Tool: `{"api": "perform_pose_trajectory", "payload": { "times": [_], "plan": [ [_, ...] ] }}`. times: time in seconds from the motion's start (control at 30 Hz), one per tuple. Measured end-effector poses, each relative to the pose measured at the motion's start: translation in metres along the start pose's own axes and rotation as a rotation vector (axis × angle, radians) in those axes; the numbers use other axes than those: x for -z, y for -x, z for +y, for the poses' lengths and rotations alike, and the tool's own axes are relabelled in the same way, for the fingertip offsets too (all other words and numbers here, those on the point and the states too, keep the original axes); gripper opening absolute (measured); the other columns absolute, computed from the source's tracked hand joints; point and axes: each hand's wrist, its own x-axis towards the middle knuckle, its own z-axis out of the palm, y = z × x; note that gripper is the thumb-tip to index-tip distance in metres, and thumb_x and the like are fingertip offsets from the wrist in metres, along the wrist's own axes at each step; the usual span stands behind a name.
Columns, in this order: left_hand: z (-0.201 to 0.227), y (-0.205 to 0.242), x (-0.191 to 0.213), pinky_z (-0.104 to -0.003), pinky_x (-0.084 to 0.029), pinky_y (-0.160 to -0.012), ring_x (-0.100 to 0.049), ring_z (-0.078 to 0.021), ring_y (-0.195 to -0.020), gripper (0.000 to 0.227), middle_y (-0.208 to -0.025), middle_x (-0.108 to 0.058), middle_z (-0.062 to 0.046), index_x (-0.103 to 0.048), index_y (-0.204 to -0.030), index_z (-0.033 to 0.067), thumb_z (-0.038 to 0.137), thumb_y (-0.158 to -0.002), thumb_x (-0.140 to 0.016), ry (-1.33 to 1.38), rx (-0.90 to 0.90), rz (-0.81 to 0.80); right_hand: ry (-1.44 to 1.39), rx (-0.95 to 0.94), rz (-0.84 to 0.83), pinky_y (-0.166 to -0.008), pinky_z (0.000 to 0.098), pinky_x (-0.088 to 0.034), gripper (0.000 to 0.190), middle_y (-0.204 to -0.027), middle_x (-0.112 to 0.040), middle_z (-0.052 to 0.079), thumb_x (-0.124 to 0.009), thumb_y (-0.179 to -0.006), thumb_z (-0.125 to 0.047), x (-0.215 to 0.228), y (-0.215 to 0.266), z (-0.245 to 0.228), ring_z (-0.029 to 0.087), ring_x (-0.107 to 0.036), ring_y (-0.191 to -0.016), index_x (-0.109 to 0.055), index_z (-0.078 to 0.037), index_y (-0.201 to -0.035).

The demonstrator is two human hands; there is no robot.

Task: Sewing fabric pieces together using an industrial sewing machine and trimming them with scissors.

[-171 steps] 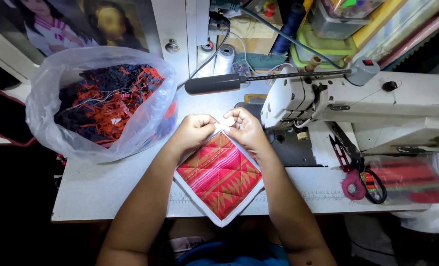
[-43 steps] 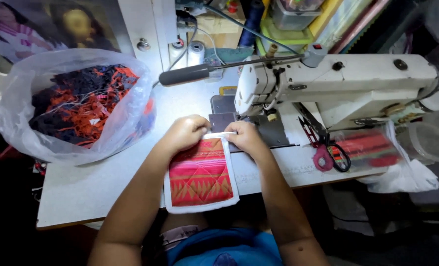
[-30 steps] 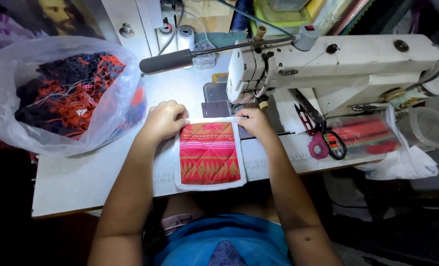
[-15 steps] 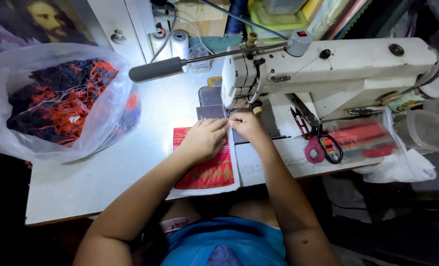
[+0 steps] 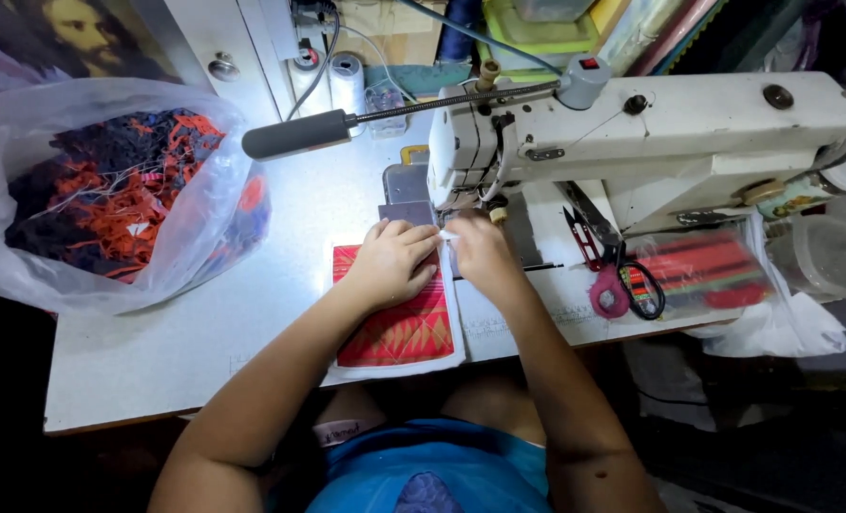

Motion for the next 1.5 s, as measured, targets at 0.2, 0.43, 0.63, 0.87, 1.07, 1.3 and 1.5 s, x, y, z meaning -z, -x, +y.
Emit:
{"api": "perform_pose_trajectory", "payload": {
  "times": [0.2,0.43,0.63,0.87,1.07,1.3,1.5],
  "plan": [
    [-0.001,-0.003,0.006,-0.055,-0.038,-0.111,-0.053,-0.0213,-0.125,0.047,-0.135,-0.064,0.005,-0.067,-0.130,0.0219,0.044,-0.089,-0.063,0.050,0.016,-0.035,0.368,0.289,0.041,-0.078,0.0419,-0.058,0.030,-0.114,-0.071,-0.002,-0.056,-0.091,-0.013,0.035,0.007,-0.023,0.024,-0.070,-0.104,-0.076,-0.026,-0.110],
    [-0.013,-0.009,-0.012,-0.053,-0.040,-0.110,-0.054,-0.0211,-0.124,0.047,-0.133,-0.063,0.005,-0.068,-0.129,0.0227,0.046,-0.088,-0.063,0.095,0.026,-0.045,0.402,0.117,-0.104,-0.083,0.0504,-0.057,0.038,-0.125,-0.068,-0.002,-0.049,-0.095,-0.017,0.030,0.006,-0.023,0.030,-0.073,-0.095,-0.069,-0.033,-0.123],
    [-0.013,-0.017,-0.018,-0.056,-0.039,-0.111,-0.058,-0.0209,-0.121,0.044,-0.126,-0.070,0.005,-0.073,-0.123,0.0237,0.042,-0.082,-0.070,0.196,0.106,-0.014,0.402,0.059,-0.085,-0.078,0.0535,-0.057,0.045,-0.130,-0.065,0.002,-0.050,-0.092,-0.014,0.022,0.013,-0.020,0.038,-0.073,-0.085,-0.068,-0.032,-0.129],
    [-0.008,-0.014,-0.020,-0.054,-0.041,-0.110,-0.060,-0.0197,-0.119,0.039,-0.122,-0.073,0.005,-0.075,-0.117,0.0236,0.040,-0.082,-0.072,0.149,0.100,0.058,0.377,0.080,-0.020,-0.074,0.0525,-0.056,0.041,-0.130,-0.061,0.007,-0.052,-0.091,-0.014,0.022,0.014,-0.021,0.041,-0.071,-0.079,-0.072,-0.028,-0.125],
    [0.000,-0.013,-0.019,-0.051,-0.043,-0.105,-0.059,-0.0177,-0.115,0.033,-0.119,-0.072,0.007,-0.076,-0.112,0.0248,0.042,-0.086,-0.066,-0.067,0.031,0.174,-0.052,0.068,0.056,-0.072,0.0449,-0.058,0.033,-0.098,-0.069,0.010,-0.060,-0.096,-0.015,-0.004,0.002,0.019,0.040,-0.071,-0.081,-0.078,-0.031,-0.118],
    [0.020,-0.007,-0.012,-0.055,-0.040,-0.104,-0.058,-0.0201,-0.117,0.036,-0.124,-0.070,0.006,-0.074,-0.119,0.0235,0.039,-0.088,-0.063,-0.145,0.092,0.197,-0.139,0.069,0.094,-0.083,0.0405,-0.059,0.026,-0.096,-0.075,0.005,-0.066,-0.094,-0.015,0.004,-0.018,0.011,0.028,-0.073,-0.092,-0.079,-0.028,-0.113],
    [0.023,-0.006,-0.006,-0.064,-0.034,-0.106,-0.055,-0.0239,-0.123,0.039,-0.129,-0.069,0.006,-0.072,-0.124,0.0222,0.039,-0.091,-0.060,-0.155,0.129,0.160,-0.200,0.034,0.030,-0.086,0.0417,-0.060,0.025,-0.100,-0.079,0.005,-0.073,-0.088,-0.016,-0.023,-0.002,0.057,0.026,-0.074,-0.098,-0.080,-0.024,-0.111]
  ]
}}
